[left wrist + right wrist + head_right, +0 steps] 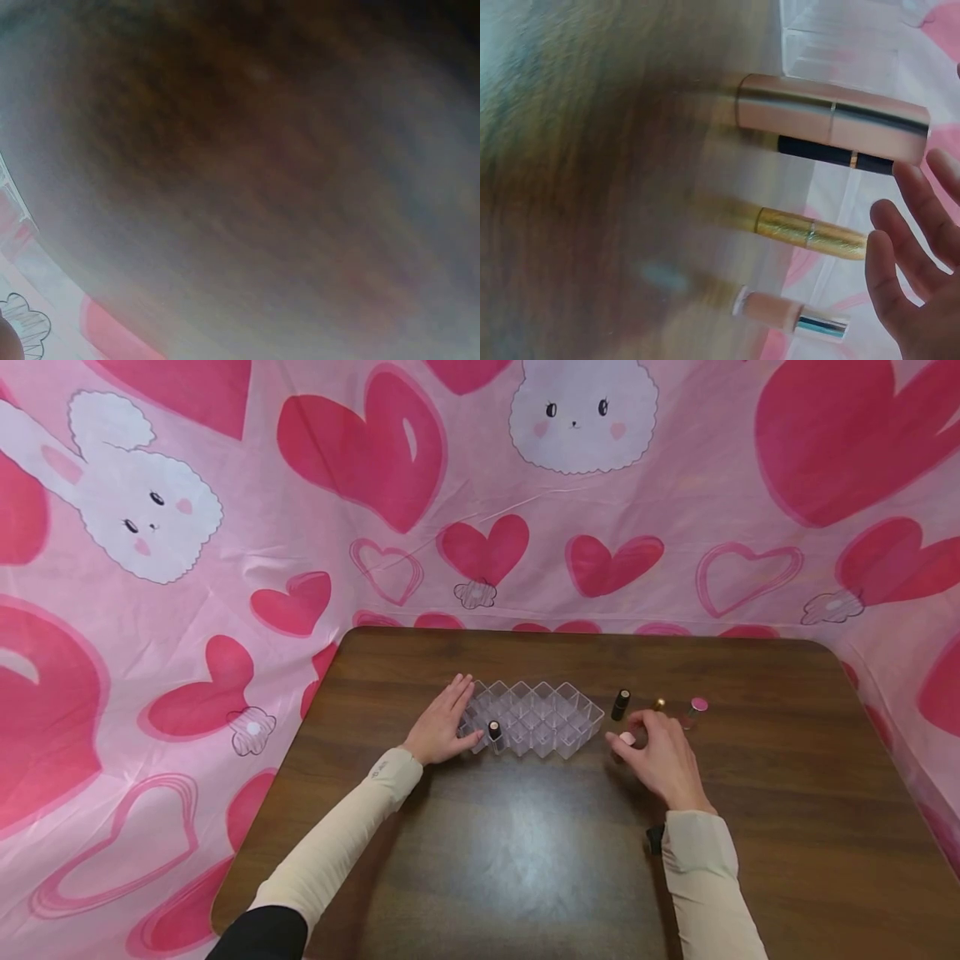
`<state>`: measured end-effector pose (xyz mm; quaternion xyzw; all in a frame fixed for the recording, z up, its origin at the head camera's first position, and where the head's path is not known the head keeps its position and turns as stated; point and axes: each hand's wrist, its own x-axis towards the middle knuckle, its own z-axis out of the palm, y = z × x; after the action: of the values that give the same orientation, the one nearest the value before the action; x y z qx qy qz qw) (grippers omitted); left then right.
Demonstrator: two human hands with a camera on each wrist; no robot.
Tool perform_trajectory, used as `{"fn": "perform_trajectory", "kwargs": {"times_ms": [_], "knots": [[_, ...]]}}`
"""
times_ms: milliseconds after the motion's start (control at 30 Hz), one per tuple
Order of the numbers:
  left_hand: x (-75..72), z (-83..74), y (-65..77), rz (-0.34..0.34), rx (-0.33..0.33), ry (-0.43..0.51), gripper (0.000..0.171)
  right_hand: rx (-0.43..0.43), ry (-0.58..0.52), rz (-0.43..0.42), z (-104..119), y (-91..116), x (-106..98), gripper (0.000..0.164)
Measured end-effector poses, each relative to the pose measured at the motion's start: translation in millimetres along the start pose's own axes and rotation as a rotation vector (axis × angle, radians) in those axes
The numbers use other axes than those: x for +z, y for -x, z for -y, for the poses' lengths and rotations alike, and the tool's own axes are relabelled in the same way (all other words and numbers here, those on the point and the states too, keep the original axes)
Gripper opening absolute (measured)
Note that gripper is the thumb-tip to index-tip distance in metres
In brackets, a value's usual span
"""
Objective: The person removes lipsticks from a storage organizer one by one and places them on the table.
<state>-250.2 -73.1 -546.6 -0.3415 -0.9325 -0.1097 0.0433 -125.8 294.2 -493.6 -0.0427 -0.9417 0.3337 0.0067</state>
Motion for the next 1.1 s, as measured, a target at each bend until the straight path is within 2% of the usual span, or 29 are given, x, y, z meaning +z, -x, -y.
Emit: {"fn": "perform_trajectory", "kwargs": {"times_ms": [333, 567, 733, 1100], "knots": [[-0.6, 1.0, 0.3, 0.008, 0.003, -0.014, 0.092, -0.087, -0.005, -0.140, 15.7, -6.6, 2.0, 0.058], [-2.2, 0.6, -0.1, 0.019, 0.017, -0.066, 0.092, -0.104, -0.027, -0.146, 31.3, -7.0, 2.5, 0.047], [-4.2, -0.3, 0.5, 0.033, 0.018, -0.076, 0.092, -0.181, -0.046, -0.172, 40.0, -11.0, 9.9, 0.036], [-3.3, -0.6, 1.2, 0.024, 0.019, -0.080, 0.092, -0.249, -0.041, -0.073, 62.4, -14.9, 41.4, 0.038]]}}
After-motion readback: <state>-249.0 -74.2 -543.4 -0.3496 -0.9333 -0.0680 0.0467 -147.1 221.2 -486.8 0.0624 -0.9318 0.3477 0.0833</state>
